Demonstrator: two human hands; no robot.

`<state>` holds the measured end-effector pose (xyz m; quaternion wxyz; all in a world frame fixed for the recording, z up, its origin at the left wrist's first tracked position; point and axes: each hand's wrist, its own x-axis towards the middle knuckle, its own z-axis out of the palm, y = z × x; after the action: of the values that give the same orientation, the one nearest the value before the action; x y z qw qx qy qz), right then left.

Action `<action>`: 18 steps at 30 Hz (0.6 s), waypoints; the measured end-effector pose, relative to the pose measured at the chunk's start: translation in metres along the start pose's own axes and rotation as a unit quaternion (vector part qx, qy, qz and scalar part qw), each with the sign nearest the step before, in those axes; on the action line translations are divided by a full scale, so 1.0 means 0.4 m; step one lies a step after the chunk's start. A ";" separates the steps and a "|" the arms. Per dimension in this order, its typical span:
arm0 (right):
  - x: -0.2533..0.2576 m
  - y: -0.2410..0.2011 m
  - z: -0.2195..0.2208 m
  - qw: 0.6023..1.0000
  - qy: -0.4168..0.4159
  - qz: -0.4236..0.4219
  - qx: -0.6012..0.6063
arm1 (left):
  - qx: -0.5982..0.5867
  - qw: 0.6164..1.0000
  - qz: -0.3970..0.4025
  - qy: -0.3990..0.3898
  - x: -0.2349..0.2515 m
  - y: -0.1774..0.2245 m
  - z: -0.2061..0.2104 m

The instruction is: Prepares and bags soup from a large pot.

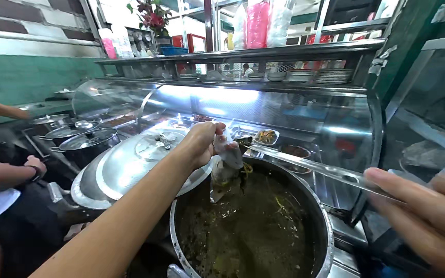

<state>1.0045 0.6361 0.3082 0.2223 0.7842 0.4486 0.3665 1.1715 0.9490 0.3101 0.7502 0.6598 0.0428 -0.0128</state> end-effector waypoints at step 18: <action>0.109 0.095 0.031 0.897 -0.245 0.336 0.148 | -0.031 0.997 0.034 -0.062 0.016 -0.065 0.042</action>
<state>1.0489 0.6545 0.3426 0.0707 0.9770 0.1391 0.1451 1.1767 0.9292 0.2859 0.7713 0.6353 -0.0264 -0.0269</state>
